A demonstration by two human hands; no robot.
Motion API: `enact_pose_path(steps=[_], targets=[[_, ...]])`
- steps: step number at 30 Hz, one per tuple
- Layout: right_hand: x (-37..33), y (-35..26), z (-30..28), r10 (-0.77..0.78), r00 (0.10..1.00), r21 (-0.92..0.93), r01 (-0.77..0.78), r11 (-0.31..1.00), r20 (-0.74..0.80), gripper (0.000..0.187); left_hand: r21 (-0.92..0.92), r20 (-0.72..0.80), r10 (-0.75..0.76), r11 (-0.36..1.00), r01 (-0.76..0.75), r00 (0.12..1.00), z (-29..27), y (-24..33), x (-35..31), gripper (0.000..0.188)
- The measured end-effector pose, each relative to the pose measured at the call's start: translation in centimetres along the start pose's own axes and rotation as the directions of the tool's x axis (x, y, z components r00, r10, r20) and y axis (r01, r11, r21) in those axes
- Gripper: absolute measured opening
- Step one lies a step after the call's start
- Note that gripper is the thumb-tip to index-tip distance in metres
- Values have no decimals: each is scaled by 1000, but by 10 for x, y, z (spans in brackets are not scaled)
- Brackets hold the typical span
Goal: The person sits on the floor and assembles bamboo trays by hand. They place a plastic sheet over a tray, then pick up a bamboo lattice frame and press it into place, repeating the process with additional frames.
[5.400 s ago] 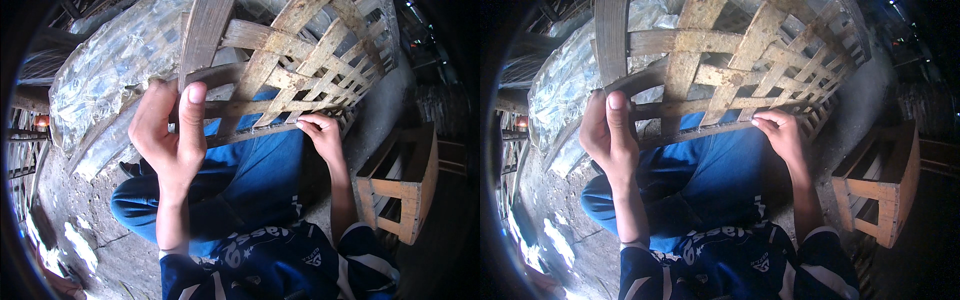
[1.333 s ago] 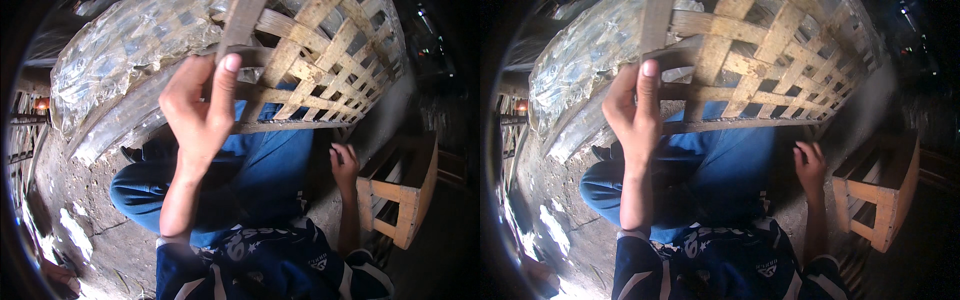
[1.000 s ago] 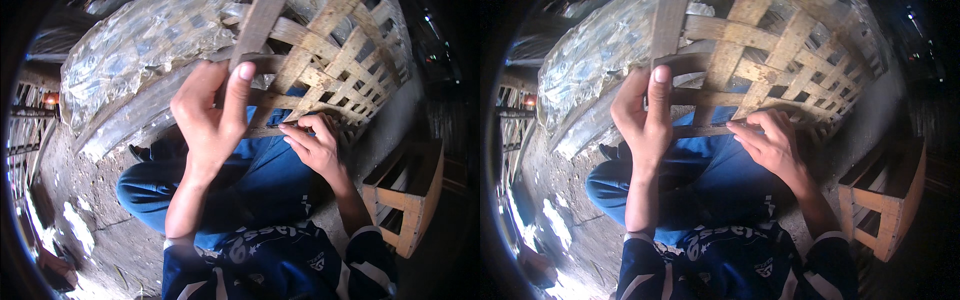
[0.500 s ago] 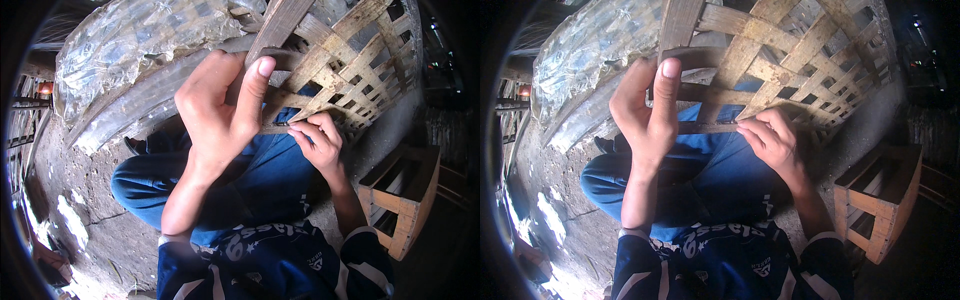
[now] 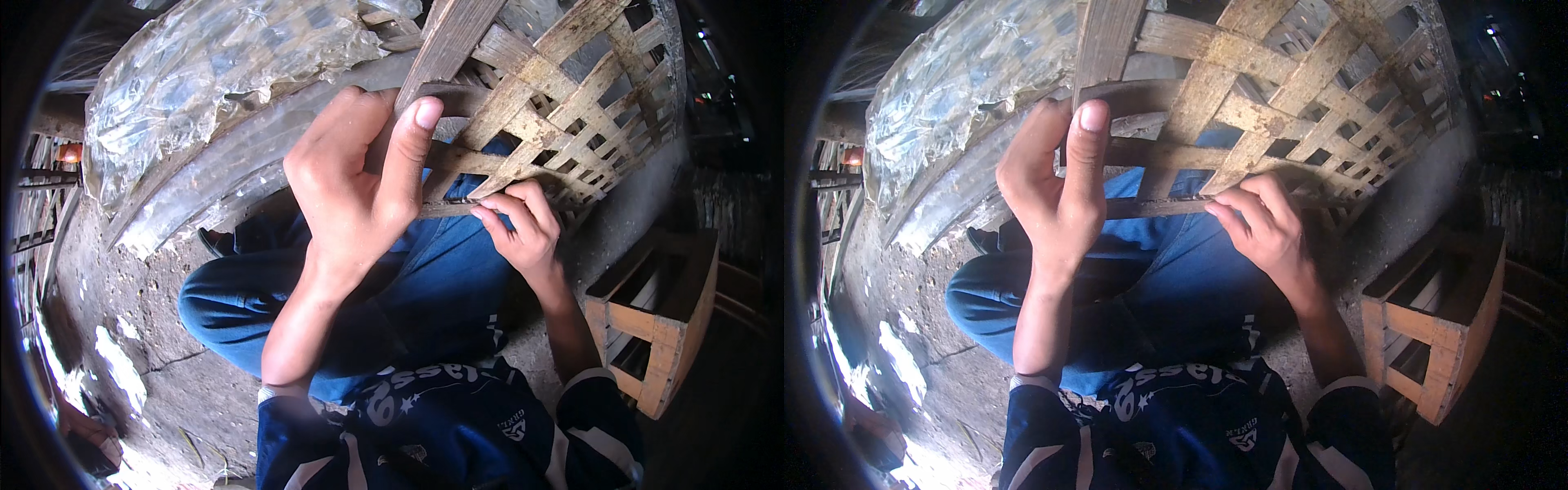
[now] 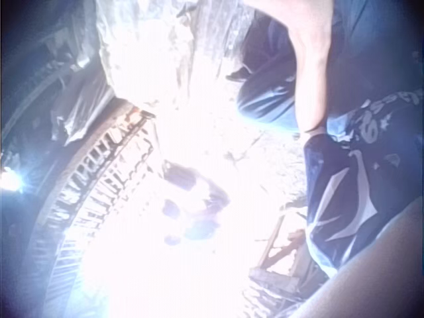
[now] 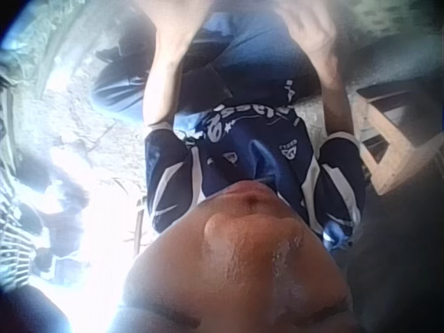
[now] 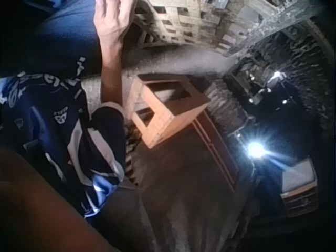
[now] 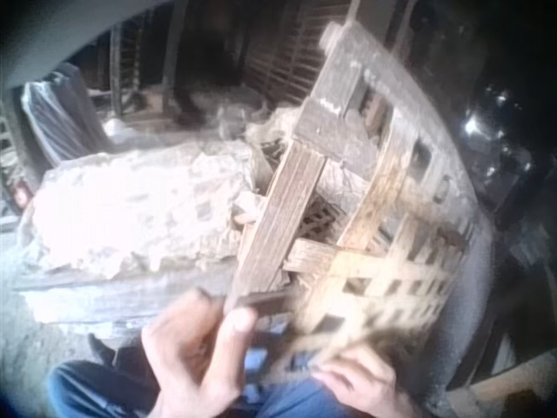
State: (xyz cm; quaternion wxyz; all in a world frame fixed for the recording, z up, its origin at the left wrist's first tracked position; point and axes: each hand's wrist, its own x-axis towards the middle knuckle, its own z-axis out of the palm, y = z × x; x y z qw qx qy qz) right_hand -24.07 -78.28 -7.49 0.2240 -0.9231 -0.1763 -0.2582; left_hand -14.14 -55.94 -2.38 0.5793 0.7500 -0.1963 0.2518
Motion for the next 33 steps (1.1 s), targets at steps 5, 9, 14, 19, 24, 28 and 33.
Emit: enact_pose_path(steps=[5, 9, 14, 19, 24, 28, 33], targets=[[-3, -5, 1, 36, 999, -20, -36, 999, -37, 22, -18, 6, 10, 1000, -10, 1000, 0, 0, 0, 25], [-13, -16, -3, 286, 952, 108, -275, 955, -108, 25, -2, -5, 44, 999, -44, 999, -1, 1, -1, 25], [-19, -27, -5, 553, 825, 68, -549, 833, -119, 26, -43, -9, 13, 999, -14, 1000, 0, 4, -2, 24], [-17, -34, 6, 675, 735, 153, -661, 735, -70, 28, -58, -25, 43, 997, -44, 999, 1, 9, -2, 23], [-13, -24, 1, 791, 586, 502, -745, 440, 177, 13, -64, -41, 100, 993, -103, 994, 3, 10, -3, 24], [-8, -22, -5, 823, 513, 479, -801, 359, 243, 10, -56, -29, 75, 995, -77, 997, 2, 13, -3, 23], [-11, -31, 0, 790, 606, 293, -775, 560, 92, 3, -48, -36, 90, 995, -92, 995, 2, 9, -3, 24]])
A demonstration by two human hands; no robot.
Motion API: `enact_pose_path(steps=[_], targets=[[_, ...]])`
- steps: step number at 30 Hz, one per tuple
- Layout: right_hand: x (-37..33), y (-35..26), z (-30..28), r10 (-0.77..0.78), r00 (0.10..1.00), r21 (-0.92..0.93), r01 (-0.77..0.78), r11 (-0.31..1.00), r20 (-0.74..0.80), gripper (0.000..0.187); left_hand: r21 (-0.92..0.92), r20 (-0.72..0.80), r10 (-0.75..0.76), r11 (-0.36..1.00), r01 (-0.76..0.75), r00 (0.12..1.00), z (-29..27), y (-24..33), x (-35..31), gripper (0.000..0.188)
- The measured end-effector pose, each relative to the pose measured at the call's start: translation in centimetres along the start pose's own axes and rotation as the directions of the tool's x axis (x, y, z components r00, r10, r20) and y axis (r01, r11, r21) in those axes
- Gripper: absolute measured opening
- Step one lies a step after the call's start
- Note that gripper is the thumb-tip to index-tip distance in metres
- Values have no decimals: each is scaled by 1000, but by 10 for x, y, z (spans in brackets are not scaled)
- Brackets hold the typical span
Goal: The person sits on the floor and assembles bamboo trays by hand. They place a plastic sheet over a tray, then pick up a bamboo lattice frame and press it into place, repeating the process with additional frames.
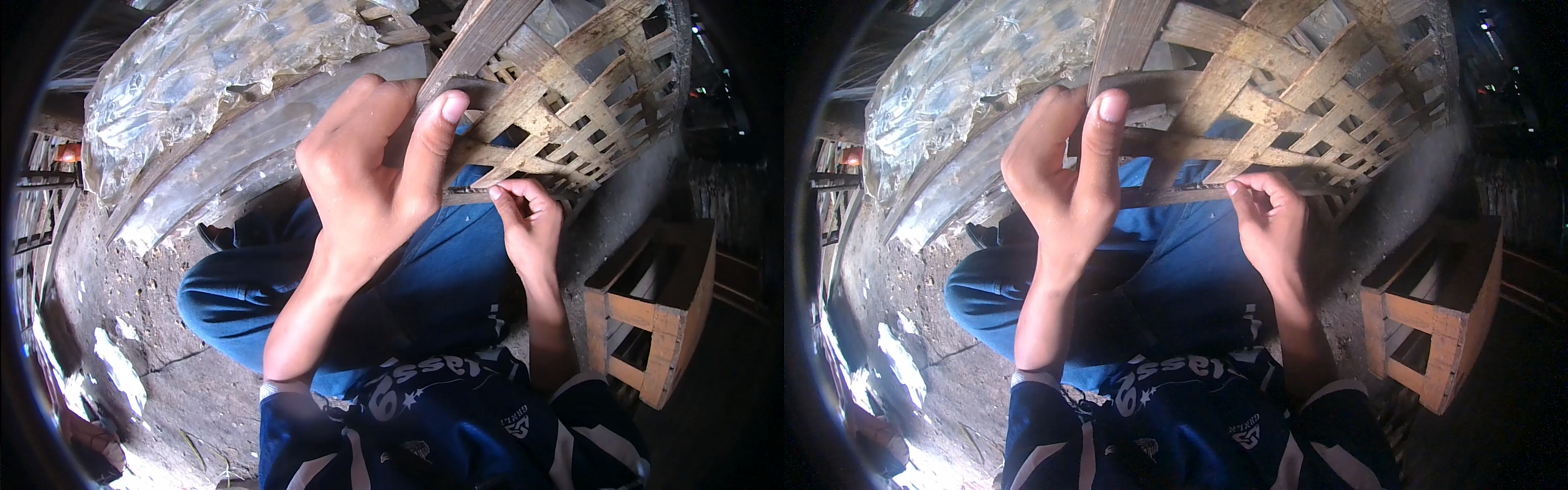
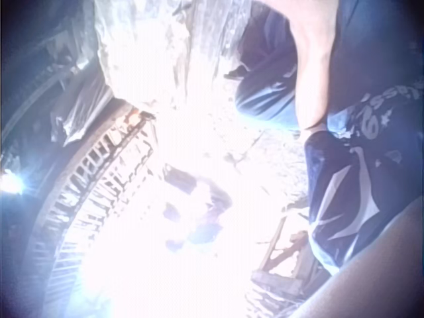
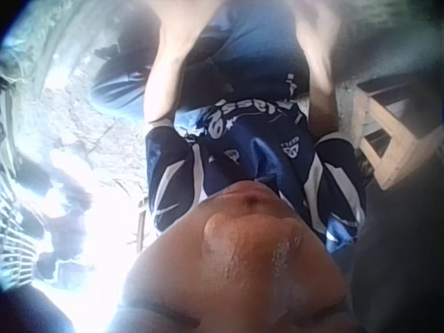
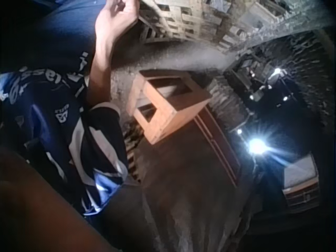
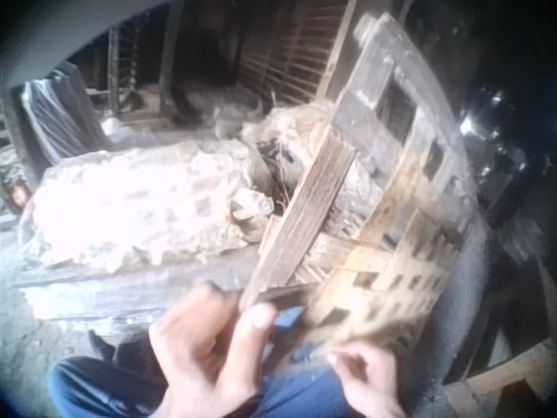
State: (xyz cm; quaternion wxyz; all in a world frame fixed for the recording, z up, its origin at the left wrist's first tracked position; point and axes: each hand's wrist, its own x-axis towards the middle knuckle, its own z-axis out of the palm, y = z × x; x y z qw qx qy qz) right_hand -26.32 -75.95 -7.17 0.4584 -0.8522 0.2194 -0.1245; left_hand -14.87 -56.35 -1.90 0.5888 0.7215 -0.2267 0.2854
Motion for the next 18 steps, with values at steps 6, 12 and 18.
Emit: enact_pose_path(steps=[6, 12, 18], targets=[[0, 35, -45, -31, 988, 280, -12, 960, 148, 13, -33, -36, -134, 991, 133, 990, -2, -15, -2, 28], [-26, 181, -166, -208, 949, -847, 308, 434, 239, 15, -88, -32, -218, 973, 215, 975, 2, -22, -1, 30], [-39, 155, -145, -88, 994, -873, -14, 488, -65, 19, -84, -2, -302, 950, 301, 953, -3, -20, -1, 32]])
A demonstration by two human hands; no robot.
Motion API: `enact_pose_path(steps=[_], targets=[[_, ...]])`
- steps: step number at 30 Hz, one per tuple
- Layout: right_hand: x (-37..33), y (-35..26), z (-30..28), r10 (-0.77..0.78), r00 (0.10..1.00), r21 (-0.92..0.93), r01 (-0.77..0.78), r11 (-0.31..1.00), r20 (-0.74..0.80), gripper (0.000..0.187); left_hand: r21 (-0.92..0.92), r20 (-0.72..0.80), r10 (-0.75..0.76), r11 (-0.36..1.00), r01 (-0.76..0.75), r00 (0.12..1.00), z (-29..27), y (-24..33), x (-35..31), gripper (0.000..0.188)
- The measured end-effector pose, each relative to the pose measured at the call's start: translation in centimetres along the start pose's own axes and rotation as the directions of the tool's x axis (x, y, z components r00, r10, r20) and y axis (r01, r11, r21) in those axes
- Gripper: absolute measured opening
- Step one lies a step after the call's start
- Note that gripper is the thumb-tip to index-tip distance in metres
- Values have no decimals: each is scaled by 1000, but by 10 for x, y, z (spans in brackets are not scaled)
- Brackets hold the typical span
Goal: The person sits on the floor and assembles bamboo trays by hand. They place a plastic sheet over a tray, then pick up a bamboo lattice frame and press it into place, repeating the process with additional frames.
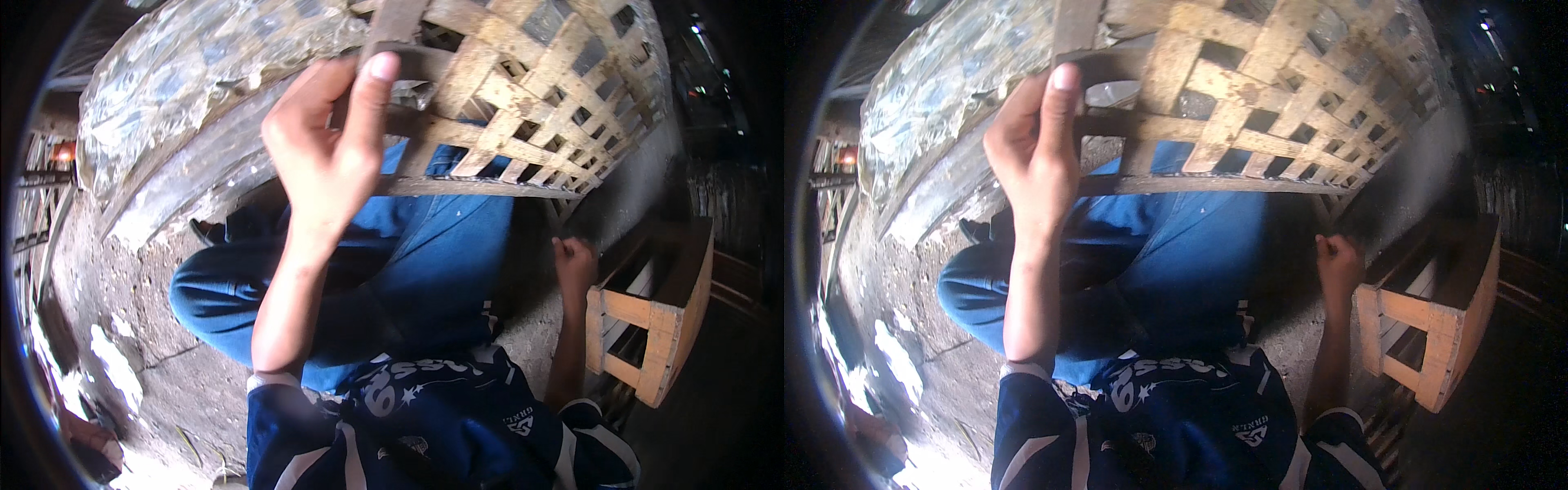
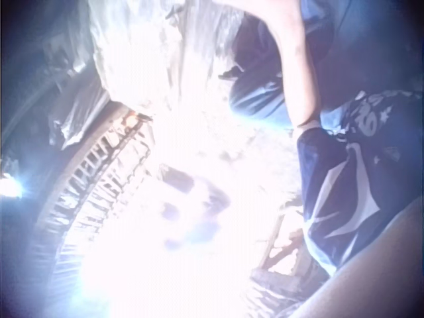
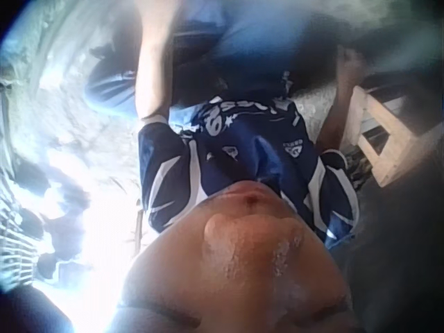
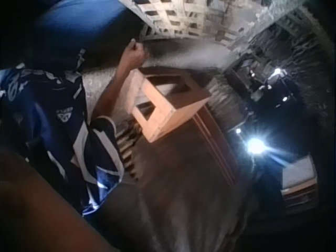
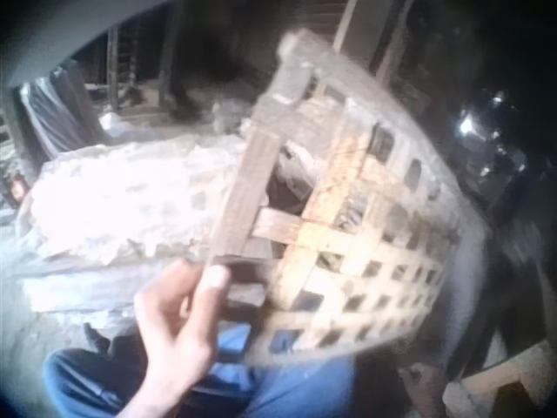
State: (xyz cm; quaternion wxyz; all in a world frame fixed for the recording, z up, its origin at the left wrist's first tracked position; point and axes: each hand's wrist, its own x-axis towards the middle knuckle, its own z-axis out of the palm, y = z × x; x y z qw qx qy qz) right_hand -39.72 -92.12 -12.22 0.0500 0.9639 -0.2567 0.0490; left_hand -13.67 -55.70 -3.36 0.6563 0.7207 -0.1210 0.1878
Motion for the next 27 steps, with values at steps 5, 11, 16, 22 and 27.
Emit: enact_pose_path(steps=[5, 11, 16, 22, 27], targets=[[25, -66, -42, 2, 985, 364, 62, 930, -172, 14, 30, 2, 11, 999, -11, 1000, -3, -6, -1, 34], [11, -168, -69, -331, 896, 554, 443, 705, -295, 19, 24, 1, -16, 1000, 16, 1000, 0, -1, -1, 36], [16, -192, -34, -278, 916, 550, 397, 735, -290, 22, 89, 23, 14, 996, -16, 1000, -1, 2, -2, 35], [11, -207, -31, -319, 928, 445, 372, 815, -191, 16, 60, 30, -24, 998, 23, 999, 2, 1, 1, 42], [17, -187, -40, -385, 892, 670, 438, 599, -238, 10, 32, 12, -61, 998, 60, 998, 1, -8, -1, 42]])
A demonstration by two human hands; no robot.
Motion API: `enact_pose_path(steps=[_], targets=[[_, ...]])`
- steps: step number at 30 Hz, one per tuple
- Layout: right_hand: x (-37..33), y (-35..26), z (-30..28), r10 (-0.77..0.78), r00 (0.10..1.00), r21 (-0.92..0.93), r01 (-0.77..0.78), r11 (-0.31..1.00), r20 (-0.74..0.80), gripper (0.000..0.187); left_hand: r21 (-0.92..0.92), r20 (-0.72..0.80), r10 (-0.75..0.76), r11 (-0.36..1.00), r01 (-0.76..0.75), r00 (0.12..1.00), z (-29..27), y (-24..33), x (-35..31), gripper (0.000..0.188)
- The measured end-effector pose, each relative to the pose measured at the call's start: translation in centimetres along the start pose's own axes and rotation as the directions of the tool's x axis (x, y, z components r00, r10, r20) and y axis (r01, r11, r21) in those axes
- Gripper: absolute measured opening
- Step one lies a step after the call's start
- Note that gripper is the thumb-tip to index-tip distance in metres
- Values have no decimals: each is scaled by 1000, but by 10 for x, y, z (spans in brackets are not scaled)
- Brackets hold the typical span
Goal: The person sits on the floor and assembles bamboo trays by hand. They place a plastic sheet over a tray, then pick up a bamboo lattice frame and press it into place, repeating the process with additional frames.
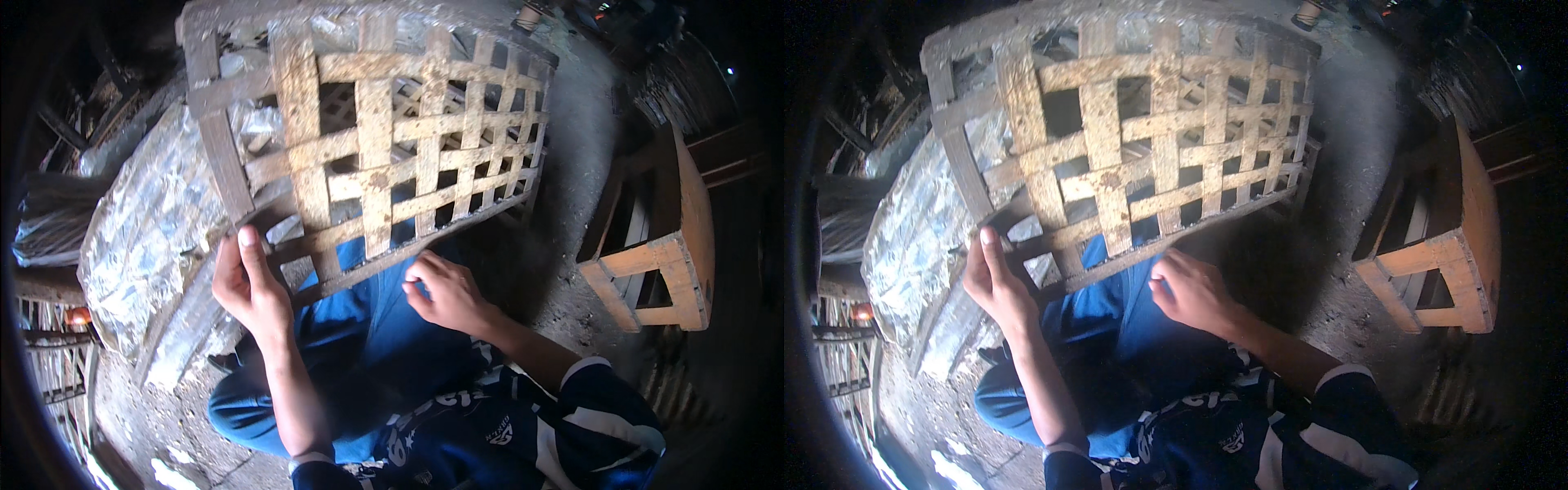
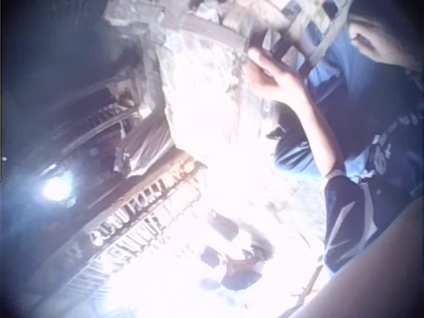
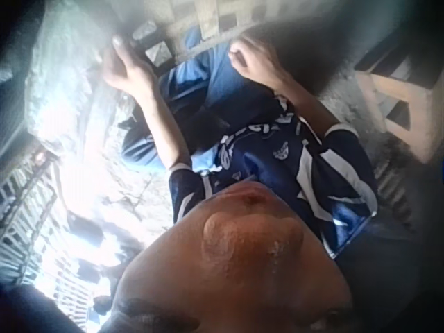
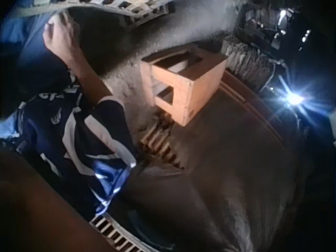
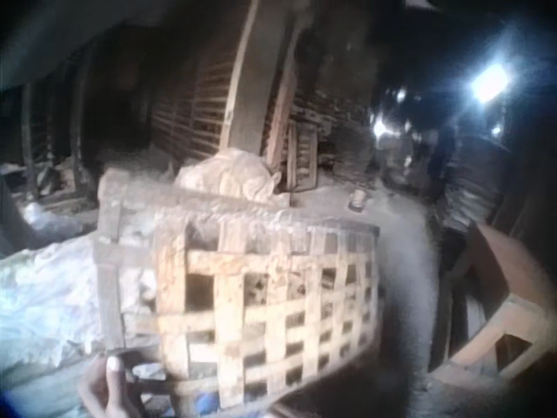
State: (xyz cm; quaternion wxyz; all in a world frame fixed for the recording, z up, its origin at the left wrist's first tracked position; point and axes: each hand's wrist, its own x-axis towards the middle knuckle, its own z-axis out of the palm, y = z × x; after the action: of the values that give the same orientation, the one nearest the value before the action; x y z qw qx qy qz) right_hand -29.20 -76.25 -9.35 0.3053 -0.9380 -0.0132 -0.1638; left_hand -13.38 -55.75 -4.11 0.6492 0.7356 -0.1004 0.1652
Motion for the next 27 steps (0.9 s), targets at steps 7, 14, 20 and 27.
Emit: enact_pose_path(steps=[7, 14, 20, 27], targets=[[-75, 174, -63, 539, 783, 465, -370, 804, -309, 30, -39, 11, -35, 999, 35, 999, -1, -5, 0, 41], [-170, 294, -128, 791, 486, -56, -862, 504, -372, 53, -76, 4, -42, 996, 42, 999, 5, -4, -1, 45], [-66, 236, -131, 520, 557, 147, -578, 803, -648, 34, -48, -9, -37, 998, 36, 999, 2, -5, 0, 47], [122, 81, -147, 205, 745, 185, -111, 976, -635, 33, -44, -7, 1, 999, -1, 1000, 2, -7, 0, 47]])
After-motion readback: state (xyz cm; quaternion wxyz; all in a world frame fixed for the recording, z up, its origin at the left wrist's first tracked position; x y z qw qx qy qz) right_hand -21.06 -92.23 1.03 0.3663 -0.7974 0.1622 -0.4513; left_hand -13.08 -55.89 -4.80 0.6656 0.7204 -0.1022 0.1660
